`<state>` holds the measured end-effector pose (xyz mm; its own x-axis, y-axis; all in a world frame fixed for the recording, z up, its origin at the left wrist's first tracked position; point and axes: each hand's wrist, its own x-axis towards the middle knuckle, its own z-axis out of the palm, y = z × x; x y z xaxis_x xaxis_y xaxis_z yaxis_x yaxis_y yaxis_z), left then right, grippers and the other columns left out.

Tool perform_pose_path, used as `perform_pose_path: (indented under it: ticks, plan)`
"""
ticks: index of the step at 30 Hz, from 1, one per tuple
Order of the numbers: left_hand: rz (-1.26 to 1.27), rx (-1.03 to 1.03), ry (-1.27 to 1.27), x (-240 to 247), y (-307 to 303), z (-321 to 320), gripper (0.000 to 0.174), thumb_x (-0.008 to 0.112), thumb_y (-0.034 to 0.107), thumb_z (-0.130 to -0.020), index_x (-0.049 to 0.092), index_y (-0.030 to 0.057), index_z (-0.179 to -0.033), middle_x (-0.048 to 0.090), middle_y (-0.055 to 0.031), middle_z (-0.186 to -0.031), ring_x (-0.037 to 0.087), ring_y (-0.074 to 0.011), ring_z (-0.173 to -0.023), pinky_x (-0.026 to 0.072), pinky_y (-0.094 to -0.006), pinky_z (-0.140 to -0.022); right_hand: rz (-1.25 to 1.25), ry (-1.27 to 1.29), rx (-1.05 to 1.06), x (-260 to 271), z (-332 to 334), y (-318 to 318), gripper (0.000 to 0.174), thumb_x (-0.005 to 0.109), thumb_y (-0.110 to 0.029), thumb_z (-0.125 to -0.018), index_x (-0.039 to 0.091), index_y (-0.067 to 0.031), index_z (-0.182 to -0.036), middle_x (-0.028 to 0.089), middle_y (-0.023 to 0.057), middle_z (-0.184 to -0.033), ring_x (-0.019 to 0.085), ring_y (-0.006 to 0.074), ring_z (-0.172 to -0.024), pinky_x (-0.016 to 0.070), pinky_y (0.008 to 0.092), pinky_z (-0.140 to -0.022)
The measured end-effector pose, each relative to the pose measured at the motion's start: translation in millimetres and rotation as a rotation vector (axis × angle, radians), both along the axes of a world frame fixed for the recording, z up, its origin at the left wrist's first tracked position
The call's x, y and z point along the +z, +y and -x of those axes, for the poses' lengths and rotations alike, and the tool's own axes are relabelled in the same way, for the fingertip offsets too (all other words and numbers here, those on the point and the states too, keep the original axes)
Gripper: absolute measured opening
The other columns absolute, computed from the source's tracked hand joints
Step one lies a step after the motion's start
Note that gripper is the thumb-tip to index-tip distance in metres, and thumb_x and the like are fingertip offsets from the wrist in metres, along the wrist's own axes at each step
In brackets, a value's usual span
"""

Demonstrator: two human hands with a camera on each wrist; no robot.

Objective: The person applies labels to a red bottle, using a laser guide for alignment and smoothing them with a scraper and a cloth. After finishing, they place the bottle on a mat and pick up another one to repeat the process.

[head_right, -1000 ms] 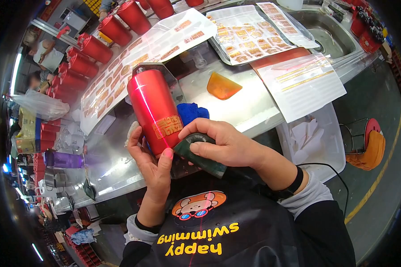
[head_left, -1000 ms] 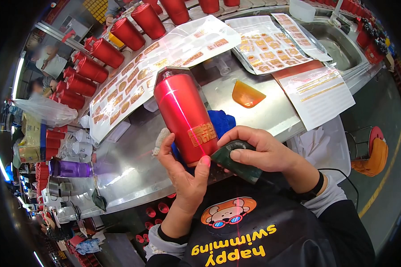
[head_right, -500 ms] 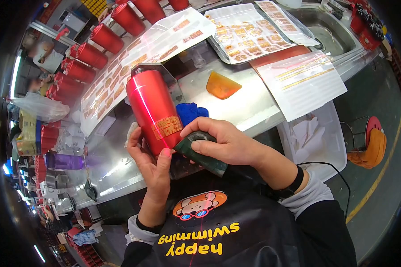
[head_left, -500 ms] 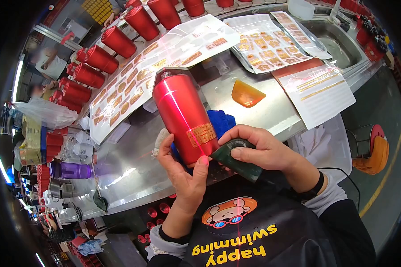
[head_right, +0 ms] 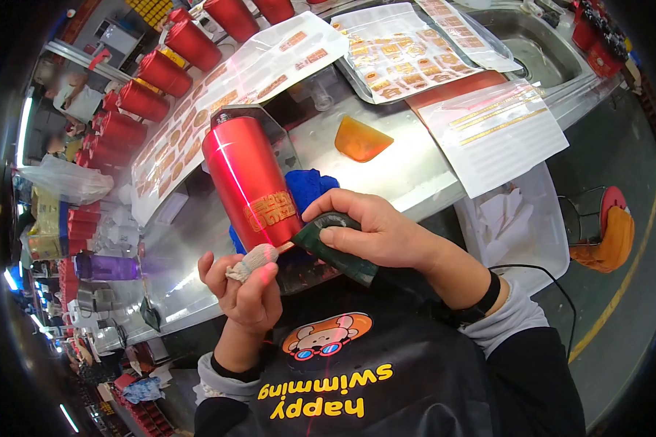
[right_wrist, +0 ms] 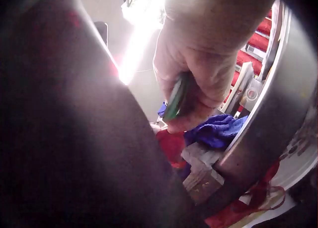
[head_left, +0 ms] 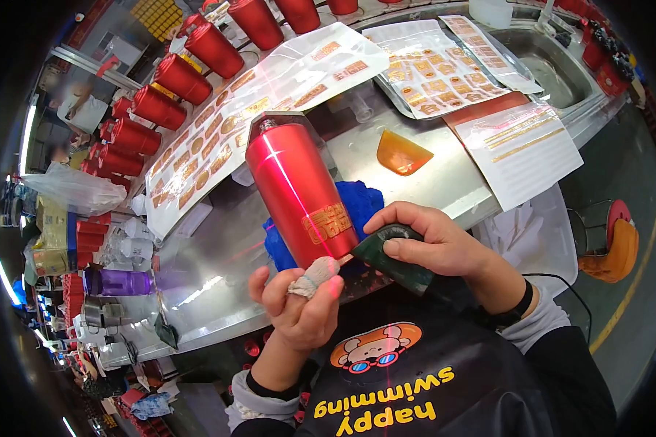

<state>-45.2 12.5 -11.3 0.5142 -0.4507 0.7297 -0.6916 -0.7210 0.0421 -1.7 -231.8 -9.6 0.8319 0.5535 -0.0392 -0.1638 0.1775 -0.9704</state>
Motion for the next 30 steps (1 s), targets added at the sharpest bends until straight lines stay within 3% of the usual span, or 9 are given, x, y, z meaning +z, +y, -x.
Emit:
perform_pose_path:
  ticks: [5, 9, 13, 16, 19, 22, 25, 28, 30]
  plan:
    - [0.025, -0.087, 0.044, -4.0, -11.7, -8.1, 0.026, 0.068, 0.004, -0.072, 0.065, 0.0135, -0.097, 0.066, -0.0071, -0.090, 0.055, -0.0261, -0.096, 0.0311, -0.0502, -0.106, 0.074, -0.068, -0.068, 1.8, 1.6, 1.6, 0.026, 0.059, -0.010, -0.094, 0.057, -0.0015, -0.119, 0.064, 0.0038, -0.100, 0.060, 0.0080, -0.091, 0.0500, 0.0249, -0.081]
    - [0.480, 0.056, 0.200, -17.6, 1.4, 10.4, 0.016, 0.072, 0.004, -0.081, 0.068, 0.0113, -0.094, 0.068, -0.0053, -0.086, 0.057, -0.0224, -0.092, 0.0332, -0.0471, -0.105, 0.064, -0.003, -0.103, 6.8, 1.3, 2.9, 0.027, 0.060, -0.011, -0.094, 0.057, -0.0020, -0.119, 0.063, 0.0029, -0.098, 0.058, 0.0072, -0.090, 0.0494, 0.0242, -0.080]
    - [0.663, 0.195, 0.281, -34.2, 6.6, 21.6, 0.012, 0.069, 0.004, -0.086, 0.066, 0.0085, -0.097, 0.068, -0.0068, -0.088, 0.057, -0.0223, -0.090, 0.0337, -0.0465, -0.105, 0.024, 0.063, -0.119, 7.1, -0.9, 13.0, 0.026, 0.062, -0.013, -0.092, 0.057, -0.0020, -0.115, 0.063, 0.0026, -0.095, 0.058, 0.0067, -0.086, 0.0495, 0.0234, -0.077]
    - [0.633, 0.188, 0.286, -34.9, 8.1, 23.4, 0.010, 0.069, 0.006, -0.087, 0.067, 0.0086, -0.096, 0.067, -0.0061, -0.089, 0.057, -0.0232, -0.092, 0.0337, -0.0463, -0.105, 0.022, 0.037, -0.128, 0.4, -1.1, 16.0, 0.025, 0.064, -0.015, -0.091, 0.057, -0.0020, -0.112, 0.063, 0.0017, -0.091, 0.058, 0.0063, -0.083, 0.0500, 0.0233, -0.075]
    - [0.410, 0.099, 0.222, -16.2, 6.0, 20.7, 0.015, 0.065, -0.001, -0.086, 0.065, 0.0080, -0.098, 0.065, -0.0055, -0.088, 0.056, -0.0236, -0.101, 0.0283, -0.0463, -0.110, 0.033, 0.045, -0.166, 1.9, 3.1, 13.3, 0.026, 0.067, -0.015, -0.089, 0.056, -0.0021, -0.109, 0.063, 0.0008, -0.088, 0.058, 0.0061, -0.081, 0.0498, 0.0238, -0.071]
    - [0.158, 0.054, 0.078, -0.5, -3.8, 8.3, 0.018, 0.068, 0.000, -0.081, 0.066, 0.0107, -0.096, 0.065, -0.0029, -0.081, 0.059, -0.0252, -0.097, 0.0293, -0.0486, -0.108, 0.096, -0.081, -0.227, 1.5, 4.9, 9.8, 0.021, 0.067, -0.015, -0.090, 0.059, -0.0026, -0.105, 0.063, -0.0001, -0.085, 0.057, 0.0052, -0.079, 0.0481, 0.0238, -0.067]
    - [0.096, -0.048, 0.073, 6.7, -11.1, -6.2, 0.027, 0.072, 0.005, -0.072, 0.070, 0.0163, -0.097, 0.066, -0.0005, -0.087, 0.057, -0.0210, -0.097, 0.0298, -0.0465, -0.107, 0.271, -0.298, -0.246, 10.3, 6.3, 3.9, 0.017, 0.070, -0.010, -0.084, 0.062, -0.0049, -0.099, 0.061, 0.0008, -0.085, 0.057, 0.0106, -0.078, 0.0465, 0.0271, -0.066]
    - [0.224, -0.049, 0.121, 0.6, -1.1, -6.0, 0.034, 0.067, 0.004, -0.075, 0.064, 0.0083, -0.108, 0.067, -0.0086, -0.097, 0.055, -0.0295, -0.105, 0.0310, -0.0503, -0.107, 0.455, -1.116, -0.410, 13.9, 0.7, 9.0, 0.019, 0.071, -0.008, -0.077, 0.065, -0.0091, -0.095, 0.058, 0.0020, -0.089, 0.056, 0.0179, -0.081, 0.0447, 0.0322, -0.072]
    - [0.322, 0.003, 0.205, -6.2, 5.8, -4.1, 0.048, 0.065, 0.005, -0.073, 0.057, 0.0021, -0.120, 0.062, -0.0181, -0.117, 0.049, -0.0388, -0.116, 0.0307, -0.0521, -0.108, 0.458, -1.288, -0.388, 22.2, 3.5, 23.0, 0.025, 0.074, -0.007, -0.069, 0.067, -0.0105, -0.093, 0.057, 0.0029, -0.088, 0.054, 0.0210, -0.079, 0.0429, 0.0357, -0.073]
